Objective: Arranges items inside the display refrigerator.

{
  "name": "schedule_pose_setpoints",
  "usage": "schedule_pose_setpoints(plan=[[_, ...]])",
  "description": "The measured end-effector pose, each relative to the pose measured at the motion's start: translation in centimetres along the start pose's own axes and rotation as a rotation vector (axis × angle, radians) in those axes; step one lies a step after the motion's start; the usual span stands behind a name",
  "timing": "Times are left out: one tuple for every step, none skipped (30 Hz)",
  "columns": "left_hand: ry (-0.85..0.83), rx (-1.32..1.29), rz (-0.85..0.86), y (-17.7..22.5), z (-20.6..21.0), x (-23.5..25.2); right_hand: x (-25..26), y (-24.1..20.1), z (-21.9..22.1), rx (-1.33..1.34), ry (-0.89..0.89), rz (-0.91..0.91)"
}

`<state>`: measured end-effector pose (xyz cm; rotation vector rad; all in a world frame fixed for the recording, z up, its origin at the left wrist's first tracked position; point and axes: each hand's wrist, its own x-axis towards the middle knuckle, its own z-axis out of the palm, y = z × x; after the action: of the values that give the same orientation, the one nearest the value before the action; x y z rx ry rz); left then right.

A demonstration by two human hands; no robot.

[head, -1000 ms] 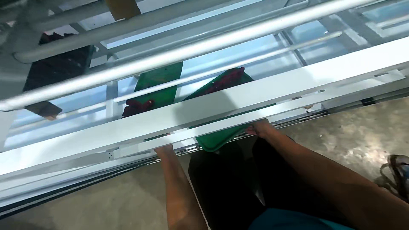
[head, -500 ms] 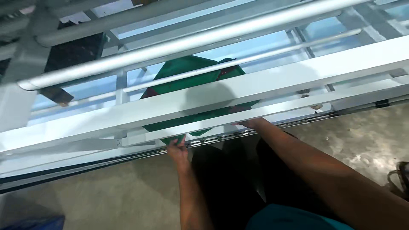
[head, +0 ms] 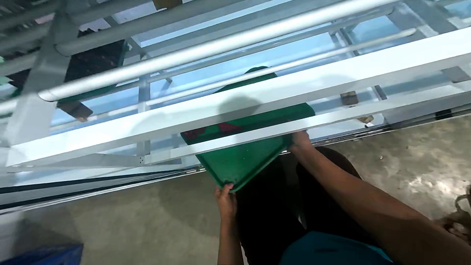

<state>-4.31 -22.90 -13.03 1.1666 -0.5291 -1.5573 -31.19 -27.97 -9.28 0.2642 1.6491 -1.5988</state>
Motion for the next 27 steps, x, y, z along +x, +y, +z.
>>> schedule_pose_setpoints(plan=[[-0.082, -0.008, -0.044, 0.3, -0.3, -0.6, 0.1, -0.4, -1.1, -0.013, 0.034, 0.007], [-0.195, -0.015, -0.108, 0.7, -1.0, -0.8, 0.5, -0.9, -2.3, -0.012, 0.057, 0.006], [-0.297, -0.016, -0.164, 1.0, -2.0, -0.5, 1.0, -1.4, -3.6, -0.001, 0.070, 0.001], [-0.332, 0.004, -0.177, 1.2, -2.9, 0.1, 1.6, -1.8, -5.0, 0.019, 0.077, -0.009], [-0.314, 0.084, -0.123, 1.5, -3.4, 1.2, 2.1, -2.2, -6.4, 0.036, 0.080, -0.023], [-0.255, 0.239, -0.030, 1.9, -3.4, 2.2, 2.4, -2.6, -7.8, 0.045, 0.086, -0.034], [-0.205, 0.426, 0.065, 2.0, -2.7, 3.3, 2.5, -3.2, -9.0, 0.042, 0.101, -0.046], [-0.203, 0.620, 0.163, 1.8, -1.7, 4.4, 2.4, -3.7, -10.2, 0.031, 0.114, -0.058], [-0.246, 0.800, 0.260, 1.4, -0.3, 5.5, 2.3, -4.1, -11.3, 0.010, 0.125, -0.061], [-0.305, 0.973, 0.354, 0.8, 1.3, 6.5, 2.0, -4.5, -12.4, -0.008, 0.140, -0.062], [-0.362, 1.132, 0.415, 0.2, 3.0, 7.3, 1.7, -4.9, -13.4, -0.027, 0.150, -0.065], [-0.407, 1.263, 0.442, -0.3, 4.8, 7.9, 1.5, -5.2, -14.5, -0.044, 0.155, -0.070], [-0.457, 1.402, 0.396, -0.6, 6.4, 8.4, 1.4, -5.5, -15.7, -0.050, 0.154, -0.078], [-0.512, 1.542, 0.276, -0.6, 7.9, 8.8, 1.3, -5.9, -16.8, -0.053, 0.145, -0.084], [-0.546, 1.658, 0.153, -0.7, 9.2, 9.2, 1.3, -6.3, -17.9, -0.050, 0.143, -0.094], [-0.548, 1.723, 0.096, -1.2, 10.0, 9.7, 1.1, -6.6, -18.8, -0.042, 0.151, -0.103], [-0.544, 1.778, 0.077, -1.8, 10.5, 10.1, 0.9, -6.9, -19.5, -0.035, 0.163, -0.112], [-0.543, 1.825, 0.063, -2.1, 10.9, 10.4, 0.8, -7.1, -20.0, -0.026, 0.171, -0.122], [-0.562, 1.879, 0.044, -2.2, 11.2, 10.7, 0.8, -7.2, -20.4, -0.015, 0.172, -0.132], [-0.570, 1.915, 0.053, -2.4, 11.3, 10.9, 0.8, -7.3, -20.5, -0.009, 0.167, -0.137], [-0.549, 1.923, 0.088, -2.6, 11.1, 11.1, 0.7, -7.2, -20.6, -0.004, 0.155, -0.141], [-0.510, 1.907, 0.135, -2.6, 10.9, 11.2, 0.6, -6.9, -20.5, 0.001, 0.153, -0.142], [-0.473, 1.886, 0.169, -2.4, 10.8, 11.5, 0.6, -6.6, -20.5, 0.001, 0.160, -0.141], [-0.442, 1.865, 0.184, -2.2, 10.7, 12.0, 0.6, -6.3, -20.5, -0.006, 0.168, -0.142], [-0.429, 1.858, 0.192, -1.9, 10.5, 12.9, 0.6, -6.1, -20.4, -0.016, 0.175, -0.148], [-0.431, 1.843, 0.253, -1.9, 10.1, 14.3, 0.7, -5.9, -20.3, -0.029, 0.182, -0.153], [-0.442, 1.809, 0.351, -1.9, 9.5, 15.8, 0.7, -5.7, -20.2, -0.041, 0.188, -0.159]])
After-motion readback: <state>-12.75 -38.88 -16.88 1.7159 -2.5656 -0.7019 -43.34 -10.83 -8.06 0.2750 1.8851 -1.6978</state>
